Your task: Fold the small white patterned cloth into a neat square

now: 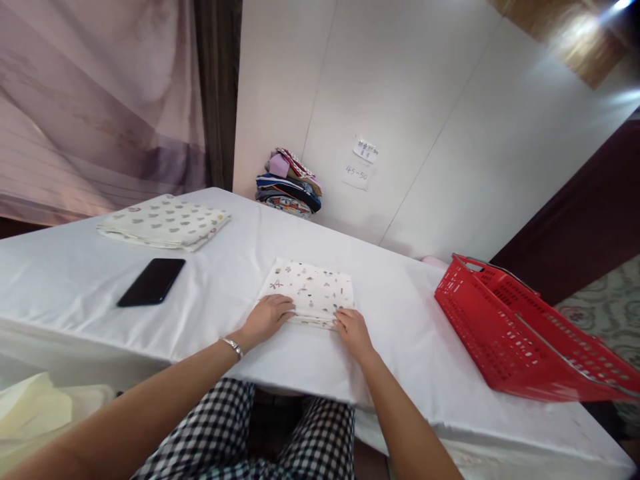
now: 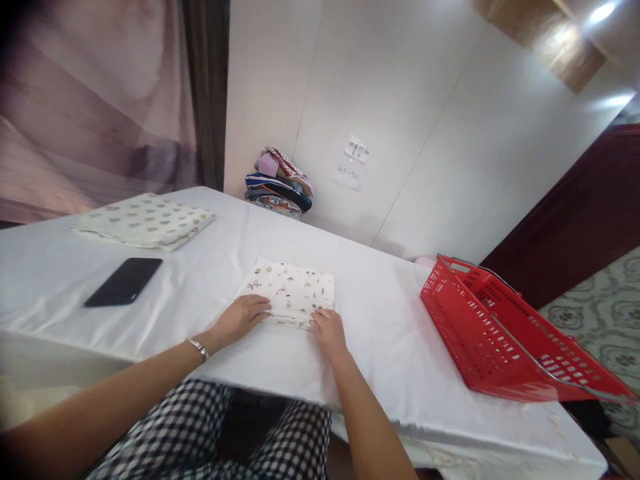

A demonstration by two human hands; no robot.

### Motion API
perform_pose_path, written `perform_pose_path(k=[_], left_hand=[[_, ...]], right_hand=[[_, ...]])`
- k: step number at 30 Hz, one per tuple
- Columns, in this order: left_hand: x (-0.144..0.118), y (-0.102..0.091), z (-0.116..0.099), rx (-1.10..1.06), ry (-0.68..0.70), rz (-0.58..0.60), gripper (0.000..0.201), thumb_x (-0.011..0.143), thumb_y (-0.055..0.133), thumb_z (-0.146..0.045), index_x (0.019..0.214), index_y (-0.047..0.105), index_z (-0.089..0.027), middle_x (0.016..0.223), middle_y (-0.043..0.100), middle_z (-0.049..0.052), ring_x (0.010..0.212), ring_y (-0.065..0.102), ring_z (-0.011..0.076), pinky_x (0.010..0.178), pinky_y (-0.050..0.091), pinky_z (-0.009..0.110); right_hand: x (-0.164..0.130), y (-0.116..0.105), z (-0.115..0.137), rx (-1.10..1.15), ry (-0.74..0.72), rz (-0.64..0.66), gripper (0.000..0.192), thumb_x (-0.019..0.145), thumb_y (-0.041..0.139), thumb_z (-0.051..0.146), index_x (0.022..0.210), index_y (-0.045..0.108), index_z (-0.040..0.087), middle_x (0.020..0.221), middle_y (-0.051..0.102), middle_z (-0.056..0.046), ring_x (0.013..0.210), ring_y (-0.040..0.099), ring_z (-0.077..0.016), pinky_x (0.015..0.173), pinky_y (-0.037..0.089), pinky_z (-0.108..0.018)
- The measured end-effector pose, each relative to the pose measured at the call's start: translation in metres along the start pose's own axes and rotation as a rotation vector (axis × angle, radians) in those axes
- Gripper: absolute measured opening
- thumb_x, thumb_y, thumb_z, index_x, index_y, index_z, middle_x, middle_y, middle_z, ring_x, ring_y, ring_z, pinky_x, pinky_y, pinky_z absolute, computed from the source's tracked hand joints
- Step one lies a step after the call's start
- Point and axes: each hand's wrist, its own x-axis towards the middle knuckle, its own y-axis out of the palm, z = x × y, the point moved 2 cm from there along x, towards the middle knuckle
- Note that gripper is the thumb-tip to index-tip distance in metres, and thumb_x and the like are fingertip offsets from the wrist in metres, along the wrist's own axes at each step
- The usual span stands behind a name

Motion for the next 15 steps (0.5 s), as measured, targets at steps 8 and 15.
perform_pose_path(k=[8, 15], left_hand=[[0.0, 0.003, 0.001, -0.022, -0.051, -0.02, 0.034, 0.091, 0.037, -0.035, 0.094, 0.067, -0.02, 0.101, 0.066, 0.007, 0.097, 0.058, 0.022, 0.087, 0.044, 0.039], [-0.002, 0.008, -0.002, -0.014, 0.025, -0.072, 0.026, 0.09, 0.043, -0.03, 0.095, 0.066, -0.019, 0.103, 0.066, 0.007, 0.096, 0.058, 0.0227, 0.086, 0.043, 0.04]], right_hand=[[-0.008, 0.006, -0.001, 0.028, -0.046, -0.153, 0.03, 0.092, 0.04, 0.027, 0.097, 0.069, 0.023, 0.099, 0.063, -0.005, 0.095, 0.051, -0.0192, 0.088, 0.037, -0.032], [-0.018, 0.02, -0.003, 0.043, -0.176, -0.406, 0.027, 0.093, 0.039, 0.024, 0.101, 0.065, 0.019, 0.097, 0.061, -0.007, 0.091, 0.051, -0.0195, 0.083, 0.039, -0.035]])
